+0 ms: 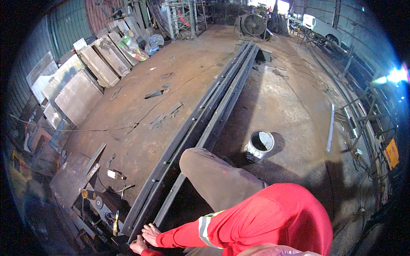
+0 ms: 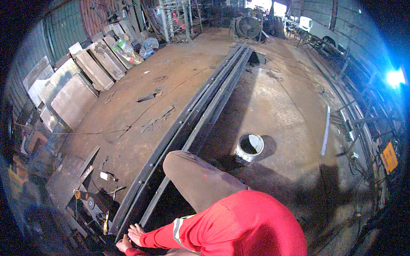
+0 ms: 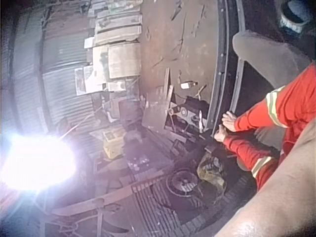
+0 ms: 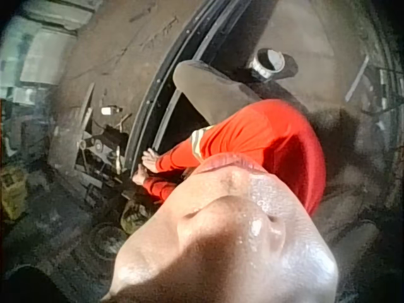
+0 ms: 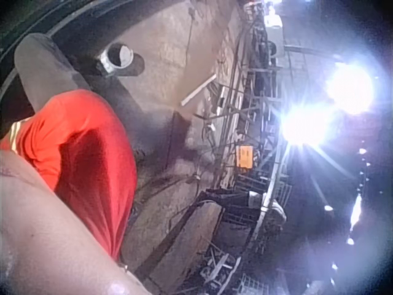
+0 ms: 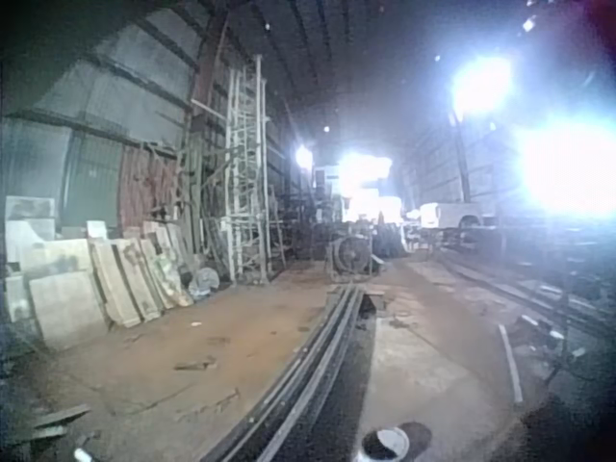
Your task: The person sits on the floor of a workshop and assembles a long metal frame. They align metal bars and secure them together using bolts and nuts, tightening the fasteners by hand.
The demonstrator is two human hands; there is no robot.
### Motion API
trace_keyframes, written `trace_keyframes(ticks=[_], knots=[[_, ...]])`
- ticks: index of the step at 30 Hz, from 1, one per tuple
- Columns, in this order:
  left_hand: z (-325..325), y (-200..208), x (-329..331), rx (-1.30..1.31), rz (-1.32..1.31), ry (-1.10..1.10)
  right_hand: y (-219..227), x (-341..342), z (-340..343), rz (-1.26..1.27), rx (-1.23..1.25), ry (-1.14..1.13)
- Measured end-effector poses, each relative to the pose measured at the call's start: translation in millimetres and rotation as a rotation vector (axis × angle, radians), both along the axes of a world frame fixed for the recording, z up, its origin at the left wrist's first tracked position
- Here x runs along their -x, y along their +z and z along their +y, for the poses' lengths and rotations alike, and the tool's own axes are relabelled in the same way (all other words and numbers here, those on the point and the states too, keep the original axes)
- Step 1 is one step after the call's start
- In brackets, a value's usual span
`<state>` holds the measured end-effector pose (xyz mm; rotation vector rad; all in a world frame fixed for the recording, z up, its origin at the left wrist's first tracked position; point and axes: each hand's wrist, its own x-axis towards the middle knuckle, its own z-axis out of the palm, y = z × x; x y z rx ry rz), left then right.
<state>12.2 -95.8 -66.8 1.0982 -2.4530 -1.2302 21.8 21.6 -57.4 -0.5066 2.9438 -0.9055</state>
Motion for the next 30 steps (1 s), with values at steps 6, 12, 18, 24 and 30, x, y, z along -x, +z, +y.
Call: trace_keyframes(ticks=[6,12,18,24,30], knots=[[17.1,30.6,-8.1,0.351,-0.093,-0.059,3.1,-3.4,-8.1,0.078,-0.047,-0.028],[-39.2,-38.3,10.8,-0.074,0.002,-0.356,-3.1,-2.8,-2.2,0.103,-0.052,-0.026],[4.5,12.7,-2.1,0.007,-0.055,-0.141,1.3,-6.5,2.8,0.092,-0.056,-0.028],[37.1,37.0,0.3,0.364,-0.172,0.012,-4.0,0.1,-0.8,0.031,-0.053,-0.059],[-6.4,13.6,-8.5,0.026,-0.065,-0.228,-0.2,-2.6,-9.2,0.053,-0.019,-0.022]])
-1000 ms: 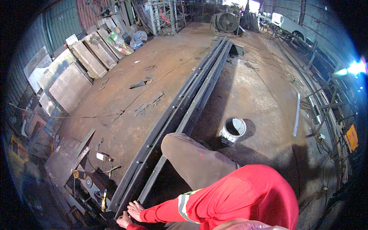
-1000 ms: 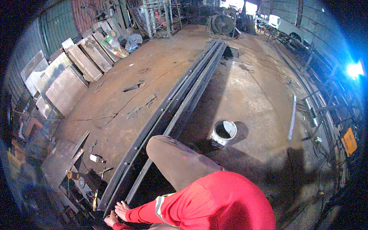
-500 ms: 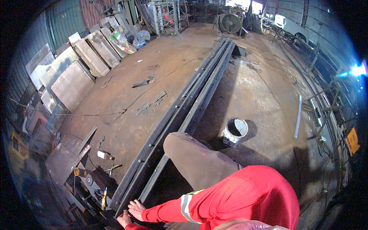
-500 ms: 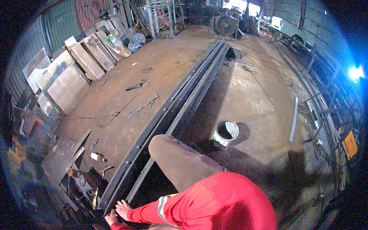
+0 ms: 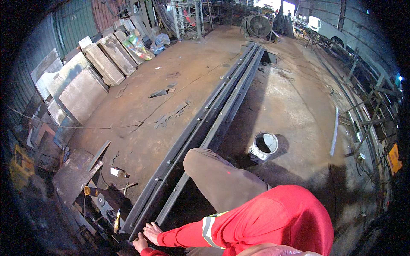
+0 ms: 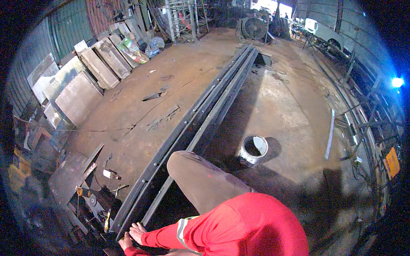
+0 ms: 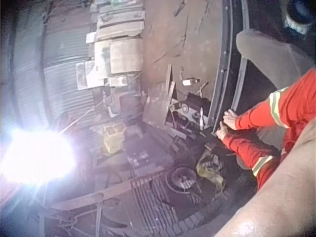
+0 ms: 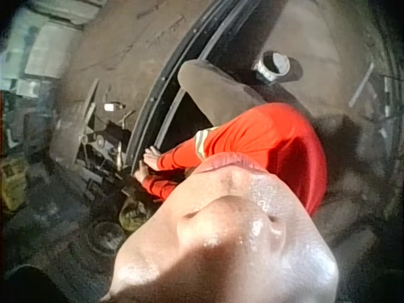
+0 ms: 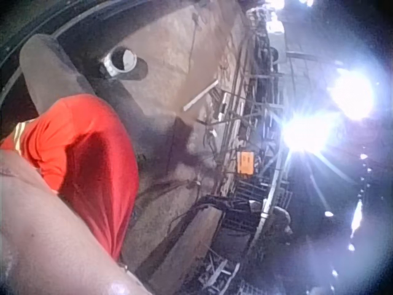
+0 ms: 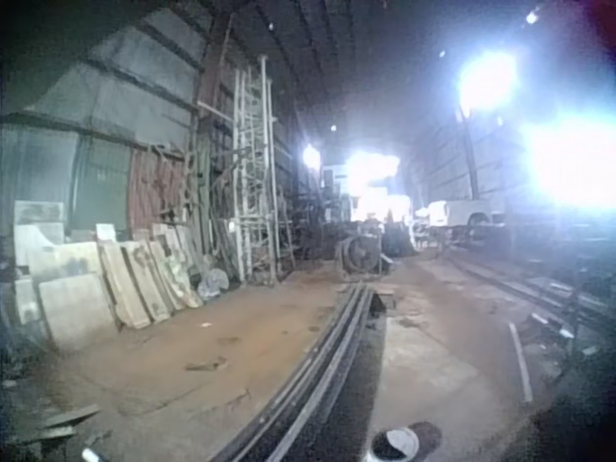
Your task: The person sits on the floor of a workshop and assembles a long metal frame. They align metal bars and secure them together using bolts and nuts, tightening the fasteners by hand.
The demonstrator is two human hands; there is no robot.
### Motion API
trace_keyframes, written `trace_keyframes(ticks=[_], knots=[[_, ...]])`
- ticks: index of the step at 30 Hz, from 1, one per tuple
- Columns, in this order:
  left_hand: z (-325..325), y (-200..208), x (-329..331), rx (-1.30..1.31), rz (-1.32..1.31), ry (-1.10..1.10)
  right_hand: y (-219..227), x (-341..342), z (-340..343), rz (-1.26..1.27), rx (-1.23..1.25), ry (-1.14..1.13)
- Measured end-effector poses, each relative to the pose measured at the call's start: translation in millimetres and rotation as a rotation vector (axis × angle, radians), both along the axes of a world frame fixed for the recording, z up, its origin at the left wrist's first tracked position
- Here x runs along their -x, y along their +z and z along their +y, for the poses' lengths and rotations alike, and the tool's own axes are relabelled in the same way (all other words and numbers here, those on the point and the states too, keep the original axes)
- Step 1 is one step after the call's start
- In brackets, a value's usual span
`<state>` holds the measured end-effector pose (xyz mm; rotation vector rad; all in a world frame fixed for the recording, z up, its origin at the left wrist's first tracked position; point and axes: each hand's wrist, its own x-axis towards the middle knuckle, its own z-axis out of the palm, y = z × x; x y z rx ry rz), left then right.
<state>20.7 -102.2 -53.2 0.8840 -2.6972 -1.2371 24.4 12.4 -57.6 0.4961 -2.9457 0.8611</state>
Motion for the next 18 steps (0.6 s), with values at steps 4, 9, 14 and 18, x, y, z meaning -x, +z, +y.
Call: trace_keyframes(ticks=[4,9,14,18], knots=[[-10.0,-23.3,8.3,-0.225,0.012,-0.076,0.4,-0.7,12.9,-0.017,-0.010,-0.004],[5.8,-7.9,9.0,0.126,-0.036,0.063,0.6,-3.5,14.2,0.015,-0.030,-0.001],[56.1,39.2,3.5,0.440,-0.036,0.245,-2.5,0.2,12.0,-0.036,-0.042,0.002],[50.6,22.1,5.4,0.435,-0.001,0.155,-10.8,-1.0,11.3,0.051,-0.029,-0.092]])
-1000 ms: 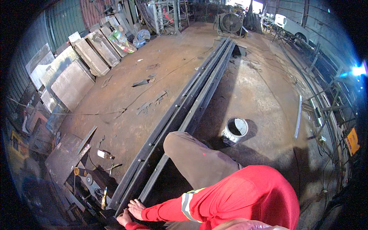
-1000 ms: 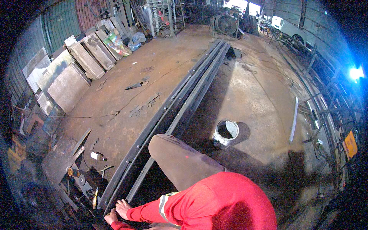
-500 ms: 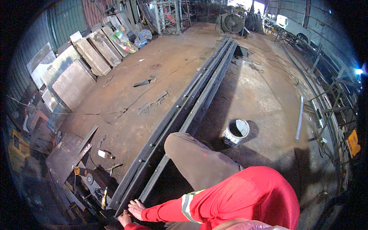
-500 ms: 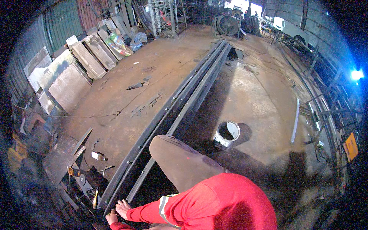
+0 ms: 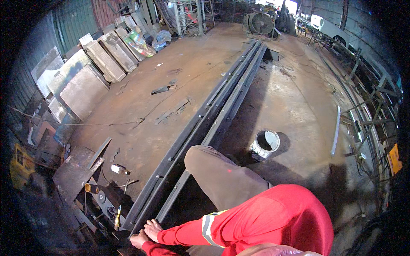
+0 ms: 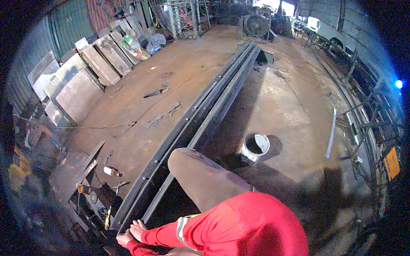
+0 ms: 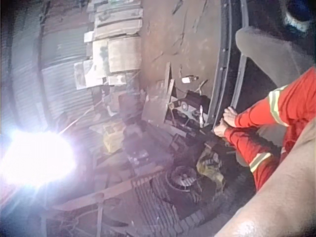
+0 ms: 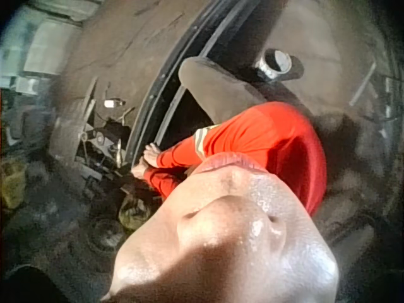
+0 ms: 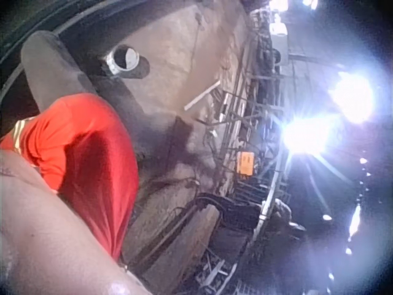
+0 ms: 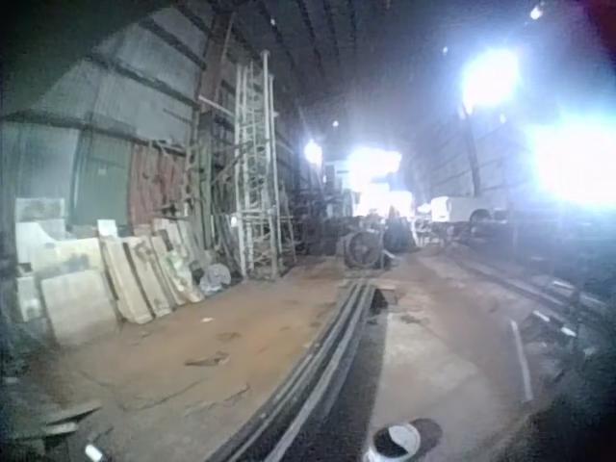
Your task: The person sits on the floor of a workshop and assembles a long metal frame. They align metal bars and secure them together using bolts and nuts, tightening the fasteners by hand.
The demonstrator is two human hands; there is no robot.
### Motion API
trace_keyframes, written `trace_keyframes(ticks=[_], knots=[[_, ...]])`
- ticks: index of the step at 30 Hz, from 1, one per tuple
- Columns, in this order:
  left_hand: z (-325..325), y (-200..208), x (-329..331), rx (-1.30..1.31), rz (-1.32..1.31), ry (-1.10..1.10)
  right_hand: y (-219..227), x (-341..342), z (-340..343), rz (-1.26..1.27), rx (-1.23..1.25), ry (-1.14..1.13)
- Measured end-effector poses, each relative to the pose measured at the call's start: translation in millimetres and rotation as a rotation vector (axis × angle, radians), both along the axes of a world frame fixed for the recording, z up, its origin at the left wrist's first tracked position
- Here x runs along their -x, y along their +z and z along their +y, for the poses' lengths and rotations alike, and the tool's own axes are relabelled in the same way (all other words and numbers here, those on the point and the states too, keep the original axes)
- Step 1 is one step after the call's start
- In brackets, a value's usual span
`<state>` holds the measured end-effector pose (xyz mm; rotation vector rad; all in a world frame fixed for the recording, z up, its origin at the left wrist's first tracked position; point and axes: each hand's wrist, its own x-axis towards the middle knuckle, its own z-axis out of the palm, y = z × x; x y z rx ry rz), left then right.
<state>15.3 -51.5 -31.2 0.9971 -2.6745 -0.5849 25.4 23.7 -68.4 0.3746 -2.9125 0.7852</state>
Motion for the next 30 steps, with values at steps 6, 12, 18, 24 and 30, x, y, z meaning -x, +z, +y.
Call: trace_keyframes(ticks=[6,12,18,24,30], knots=[[-76.3,-48.5,3.8,-0.618,0.001,-0.247,20.3,-1.3,-3.0,-0.104,0.059,0.105],[-56.7,-32.3,6.4,-0.563,-0.033,-0.196,15.9,0.1,3.1,-0.182,0.077,0.099],[-0.9,11.2,-3.2,0.091,-0.098,0.075,10.8,-1.2,-1.9,-0.108,0.103,0.046],[20.8,1.9,0.3,0.380,-0.134,-0.002,-14.2,10.3,15.2,0.058,0.186,0.242],[-4.6,7.2,-14.4,0.241,-0.252,-0.095,30.2,6.2,117.8,-0.133,0.622,0.273]])
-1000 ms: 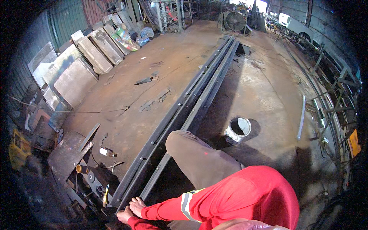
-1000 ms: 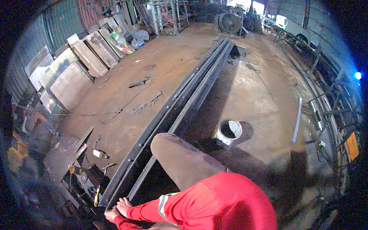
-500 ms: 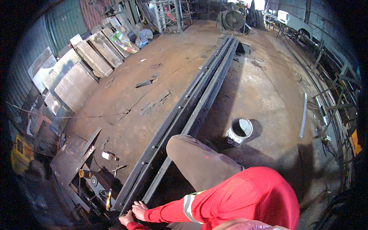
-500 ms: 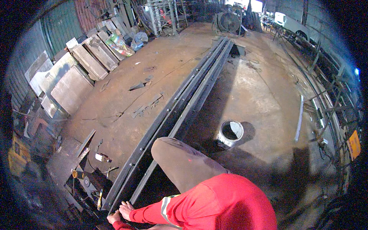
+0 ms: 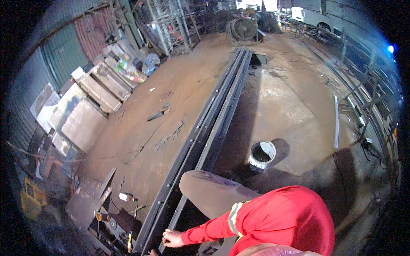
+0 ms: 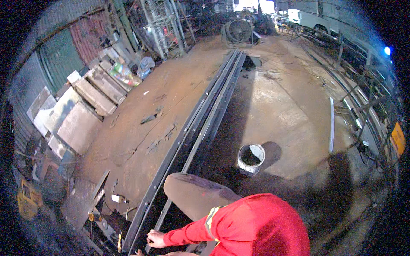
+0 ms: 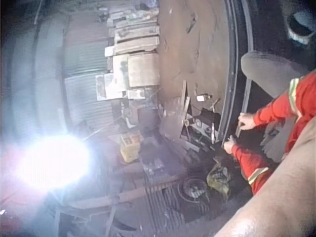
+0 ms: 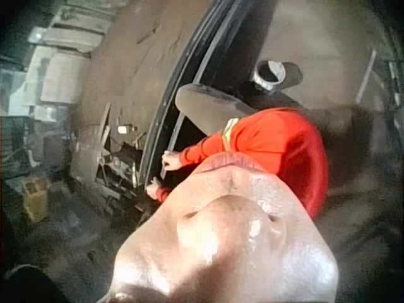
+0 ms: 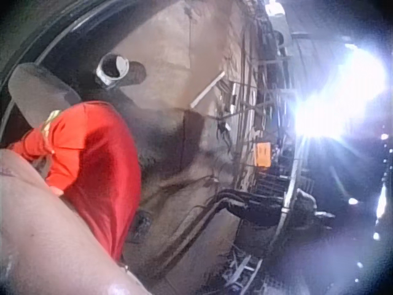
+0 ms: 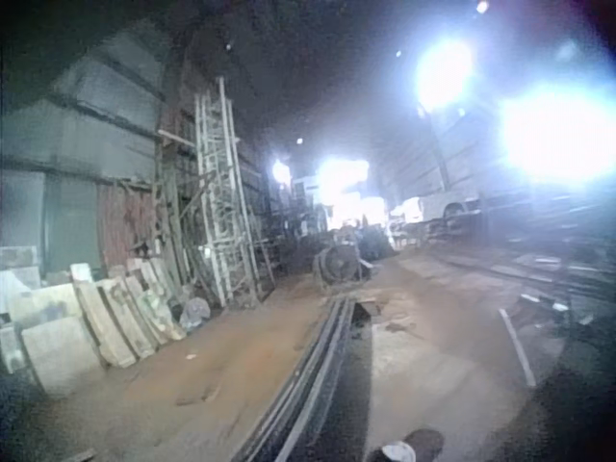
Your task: The person sits on the floor of a workshop and assembles a long metal frame. They align metal bars and secure them together using bolts and nuts, tightening the fasteners by hand.
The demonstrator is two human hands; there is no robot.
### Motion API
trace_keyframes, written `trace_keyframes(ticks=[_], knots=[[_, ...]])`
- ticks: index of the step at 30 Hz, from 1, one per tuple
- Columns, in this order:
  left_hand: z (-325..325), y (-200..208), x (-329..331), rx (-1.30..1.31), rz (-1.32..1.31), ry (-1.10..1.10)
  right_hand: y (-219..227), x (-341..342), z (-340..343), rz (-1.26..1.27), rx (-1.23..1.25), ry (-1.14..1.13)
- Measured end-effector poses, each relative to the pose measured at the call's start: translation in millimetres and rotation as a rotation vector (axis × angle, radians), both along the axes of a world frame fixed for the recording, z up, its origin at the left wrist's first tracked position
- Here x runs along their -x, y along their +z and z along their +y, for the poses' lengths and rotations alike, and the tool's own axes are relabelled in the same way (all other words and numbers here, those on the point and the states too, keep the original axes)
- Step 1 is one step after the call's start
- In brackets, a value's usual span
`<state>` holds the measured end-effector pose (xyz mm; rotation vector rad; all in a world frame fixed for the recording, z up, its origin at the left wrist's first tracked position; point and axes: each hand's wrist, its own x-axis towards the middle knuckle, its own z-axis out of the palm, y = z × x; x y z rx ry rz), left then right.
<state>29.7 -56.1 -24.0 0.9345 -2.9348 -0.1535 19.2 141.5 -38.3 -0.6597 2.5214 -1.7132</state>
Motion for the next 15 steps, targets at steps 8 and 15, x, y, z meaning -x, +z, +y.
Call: trace_keyframes(ticks=[8,15], knots=[[-46.5,-64.3,23.2,-0.403,-0.018,-0.084,42.8,26.9,136.1,-0.299,0.218,-0.223],[-102.2,-90.4,36.7,-0.789,-0.146,-0.068,19.1,18.6,122.3,-0.332,0.197,-0.093]])
